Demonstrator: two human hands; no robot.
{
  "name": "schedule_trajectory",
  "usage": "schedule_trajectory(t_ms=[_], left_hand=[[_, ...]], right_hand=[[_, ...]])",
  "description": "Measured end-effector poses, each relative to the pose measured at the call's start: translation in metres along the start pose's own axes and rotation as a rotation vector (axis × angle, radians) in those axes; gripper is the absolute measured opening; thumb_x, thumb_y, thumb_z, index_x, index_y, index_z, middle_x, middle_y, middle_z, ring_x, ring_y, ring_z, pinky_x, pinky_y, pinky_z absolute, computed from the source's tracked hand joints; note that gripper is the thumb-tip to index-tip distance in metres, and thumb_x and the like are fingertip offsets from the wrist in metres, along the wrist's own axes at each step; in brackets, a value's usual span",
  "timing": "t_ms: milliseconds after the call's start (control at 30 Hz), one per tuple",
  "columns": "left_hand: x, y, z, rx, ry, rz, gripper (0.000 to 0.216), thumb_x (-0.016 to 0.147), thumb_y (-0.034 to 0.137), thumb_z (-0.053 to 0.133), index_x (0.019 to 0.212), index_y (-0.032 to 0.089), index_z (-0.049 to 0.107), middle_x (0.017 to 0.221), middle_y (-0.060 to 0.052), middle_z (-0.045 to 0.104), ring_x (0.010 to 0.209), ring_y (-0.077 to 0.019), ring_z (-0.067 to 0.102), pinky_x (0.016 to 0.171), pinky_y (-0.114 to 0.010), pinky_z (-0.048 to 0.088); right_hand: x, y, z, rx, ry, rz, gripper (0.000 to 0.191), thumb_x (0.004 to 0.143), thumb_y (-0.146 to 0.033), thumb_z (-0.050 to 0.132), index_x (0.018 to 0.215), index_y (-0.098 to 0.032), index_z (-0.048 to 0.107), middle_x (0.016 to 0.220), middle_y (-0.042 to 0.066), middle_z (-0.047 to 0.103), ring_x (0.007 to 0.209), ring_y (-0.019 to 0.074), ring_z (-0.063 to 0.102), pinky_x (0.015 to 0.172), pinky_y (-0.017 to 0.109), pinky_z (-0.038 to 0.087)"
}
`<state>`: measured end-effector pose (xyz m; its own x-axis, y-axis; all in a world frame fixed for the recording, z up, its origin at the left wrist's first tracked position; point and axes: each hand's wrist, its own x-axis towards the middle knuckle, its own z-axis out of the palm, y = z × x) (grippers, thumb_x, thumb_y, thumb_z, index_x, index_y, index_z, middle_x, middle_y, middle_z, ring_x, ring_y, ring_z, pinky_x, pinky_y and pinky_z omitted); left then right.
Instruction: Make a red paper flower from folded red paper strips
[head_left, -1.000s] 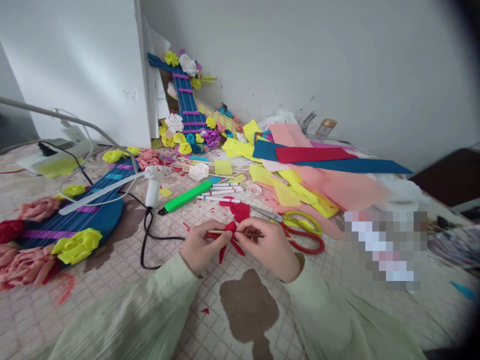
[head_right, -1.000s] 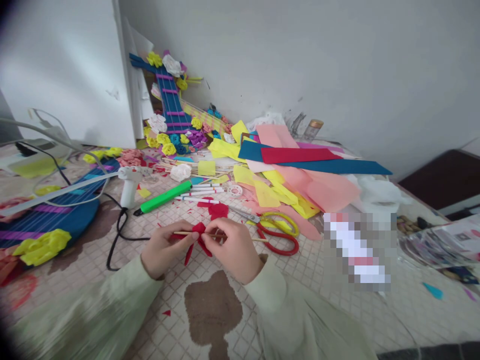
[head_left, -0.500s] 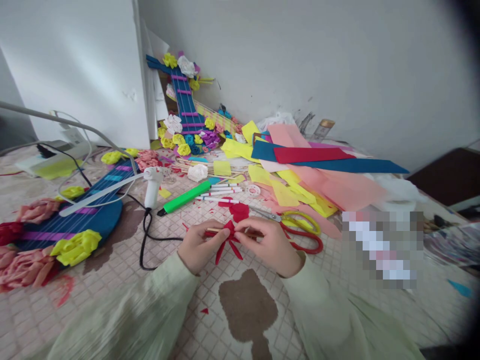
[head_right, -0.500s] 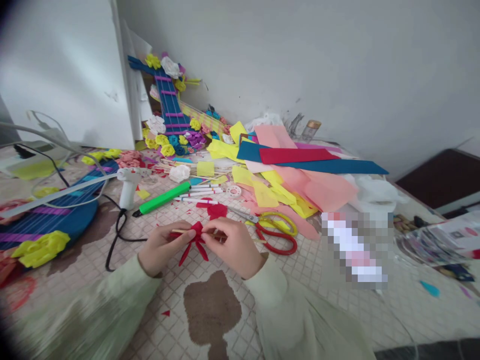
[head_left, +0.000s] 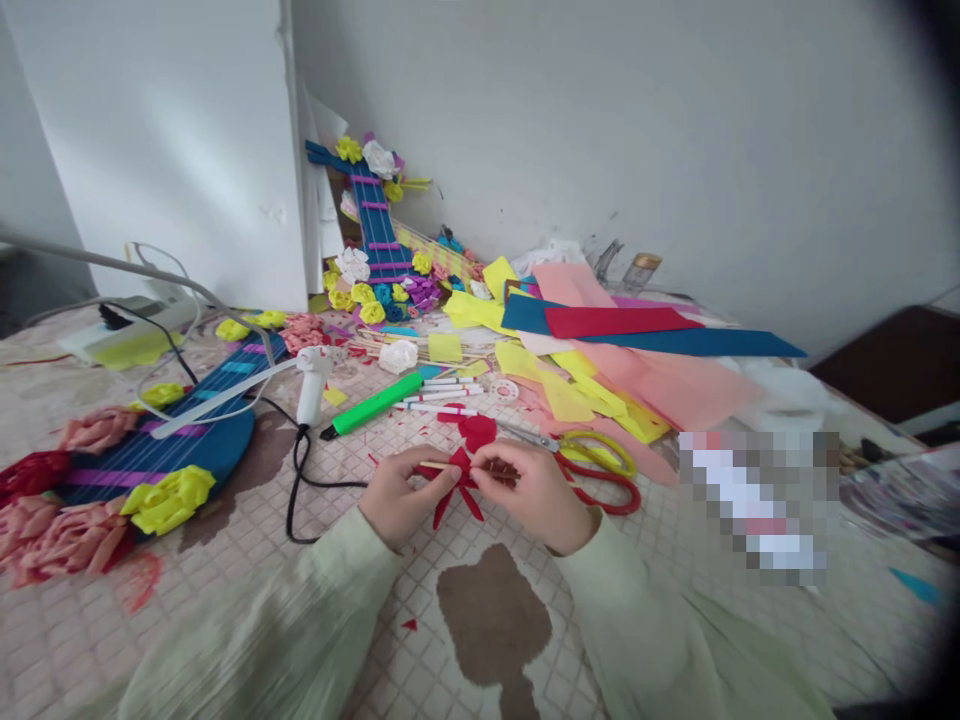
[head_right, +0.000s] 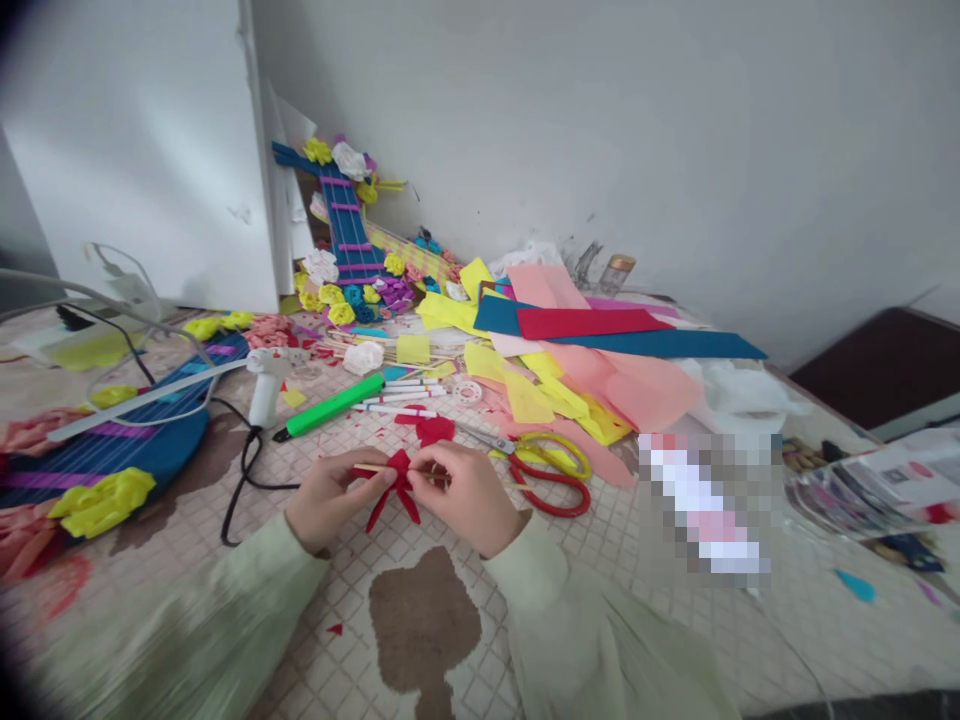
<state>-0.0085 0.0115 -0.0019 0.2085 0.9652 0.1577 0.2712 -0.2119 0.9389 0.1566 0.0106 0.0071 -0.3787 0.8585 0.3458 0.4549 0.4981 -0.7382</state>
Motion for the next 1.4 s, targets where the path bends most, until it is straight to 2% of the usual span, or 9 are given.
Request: schedule_trajectory(t_ms=[333, 533, 1033, 1400], left_hand=[[0.000, -0.004, 0.001, 0.066, 0.018, 0.070, 0.017, 0.070, 0.025, 0.055, 0.065, 0.012, 0.064, 0.070, -0.008, 0.065, 0.067, -0.0166, 0.058, 0.065, -0.026, 0.045], [-0.001, -0.006, 0.002, 0.070, 0.020, 0.082, 0.011, 0.067, 0.022, 0.058, 0.066, 0.012, 0.062, 0.068, -0.006, 0.063, 0.064, -0.0148, 0.057, 0.061, -0.024, 0.045], [-0.003, -0.011, 0.002, 0.101, 0.024, 0.130, 0.015, 0.070, 0.023, 0.055, 0.063, 0.011, 0.061, 0.066, -0.006, 0.062, 0.062, -0.0144, 0.056, 0.060, -0.024, 0.045], [-0.001, -0.011, 0.003, 0.069, 0.017, 0.177, 0.015, 0.070, 0.022, 0.055, 0.060, 0.013, 0.060, 0.064, -0.005, 0.061, 0.062, -0.0140, 0.056, 0.060, -0.024, 0.045]], right_hand=[[0.000, 0.001, 0.002, -0.023, 0.038, -0.059, 0.007, 0.071, -0.013, 0.050, 0.071, -0.017, 0.056, 0.067, 0.000, 0.057, 0.060, 0.0099, 0.052, 0.055, 0.019, 0.042], [-0.001, 0.002, 0.003, -0.045, 0.034, -0.054, 0.007, 0.072, -0.013, 0.049, 0.071, -0.017, 0.055, 0.069, 0.000, 0.057, 0.062, 0.0104, 0.052, 0.057, 0.020, 0.042], [-0.001, -0.002, 0.002, -0.038, 0.051, -0.055, 0.006, 0.071, -0.012, 0.053, 0.070, -0.017, 0.055, 0.067, -0.001, 0.056, 0.060, 0.0095, 0.052, 0.055, 0.019, 0.040], [0.001, 0.002, -0.001, 0.059, -0.023, 0.008, 0.006, 0.072, -0.014, 0.052, 0.073, -0.017, 0.058, 0.069, -0.001, 0.059, 0.060, 0.0088, 0.052, 0.055, 0.018, 0.041]])
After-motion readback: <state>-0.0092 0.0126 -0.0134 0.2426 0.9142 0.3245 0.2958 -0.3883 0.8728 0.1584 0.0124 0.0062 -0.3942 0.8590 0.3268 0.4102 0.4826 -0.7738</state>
